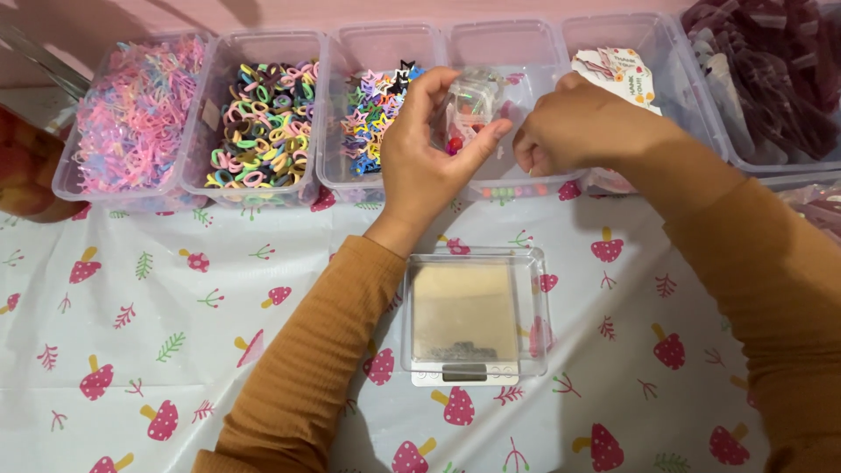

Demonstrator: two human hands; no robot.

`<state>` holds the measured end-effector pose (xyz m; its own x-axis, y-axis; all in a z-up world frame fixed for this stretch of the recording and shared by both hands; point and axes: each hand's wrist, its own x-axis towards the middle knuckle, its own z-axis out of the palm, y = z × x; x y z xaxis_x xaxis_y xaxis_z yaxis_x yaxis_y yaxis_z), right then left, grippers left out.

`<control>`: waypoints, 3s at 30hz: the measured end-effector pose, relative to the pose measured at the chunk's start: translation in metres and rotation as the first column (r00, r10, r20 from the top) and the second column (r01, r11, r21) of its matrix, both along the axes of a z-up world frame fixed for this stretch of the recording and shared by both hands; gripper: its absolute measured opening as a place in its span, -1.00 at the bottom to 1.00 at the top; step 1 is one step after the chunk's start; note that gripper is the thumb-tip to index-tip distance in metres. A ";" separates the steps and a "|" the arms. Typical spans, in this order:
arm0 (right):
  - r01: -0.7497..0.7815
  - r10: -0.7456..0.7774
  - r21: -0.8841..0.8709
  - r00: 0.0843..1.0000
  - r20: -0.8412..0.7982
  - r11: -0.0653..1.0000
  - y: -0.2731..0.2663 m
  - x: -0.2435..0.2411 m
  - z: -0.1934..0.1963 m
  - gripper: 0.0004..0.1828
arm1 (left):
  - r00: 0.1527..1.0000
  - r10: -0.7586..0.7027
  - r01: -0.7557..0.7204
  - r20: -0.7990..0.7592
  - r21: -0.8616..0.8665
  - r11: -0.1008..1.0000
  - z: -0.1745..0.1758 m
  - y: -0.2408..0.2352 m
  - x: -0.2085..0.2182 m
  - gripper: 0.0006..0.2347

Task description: Picking various small hair accessories like clips and ties from organized bins and placing them into small plastic bags for packaging.

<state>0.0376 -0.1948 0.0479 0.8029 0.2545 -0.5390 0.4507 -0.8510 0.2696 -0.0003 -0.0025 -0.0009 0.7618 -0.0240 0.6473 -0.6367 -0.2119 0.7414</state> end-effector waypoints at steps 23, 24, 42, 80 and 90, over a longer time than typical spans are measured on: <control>-0.659 0.077 0.529 0.661 0.746 0.534 -0.031 0.004 -0.016 -0.85 | 0.999 0.026 -0.027 0.025 0.032 0.999 -0.006 -0.001 0.005 -0.55; -0.681 -0.050 0.577 0.626 0.778 0.450 -0.024 -0.007 -0.005 -0.86 | 0.999 0.037 -0.037 0.002 0.043 0.998 -0.004 0.000 0.003 -0.56; -0.740 -0.138 0.594 0.583 0.801 0.316 0.004 -0.037 0.014 -0.98 | 1.000 -0.009 0.010 -0.007 0.022 1.000 -0.004 0.000 0.002 -0.52; -0.539 -0.258 0.818 0.777 0.574 0.198 0.041 -0.249 0.027 -0.89 | 0.961 -0.274 0.275 0.019 -0.067 0.959 0.030 0.047 -0.189 -0.90; -0.457 -0.297 0.845 0.796 0.528 0.277 0.016 -0.300 0.018 -0.86 | 0.946 -0.317 0.321 -0.068 0.064 0.945 0.004 0.076 -0.213 -0.77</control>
<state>-0.2623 -0.1789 0.0659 0.7367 0.3243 0.5934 0.6404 -0.6163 -0.4583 -0.2132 0.0734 0.0031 0.7413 -0.3178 0.5911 -0.6379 -0.0597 0.7678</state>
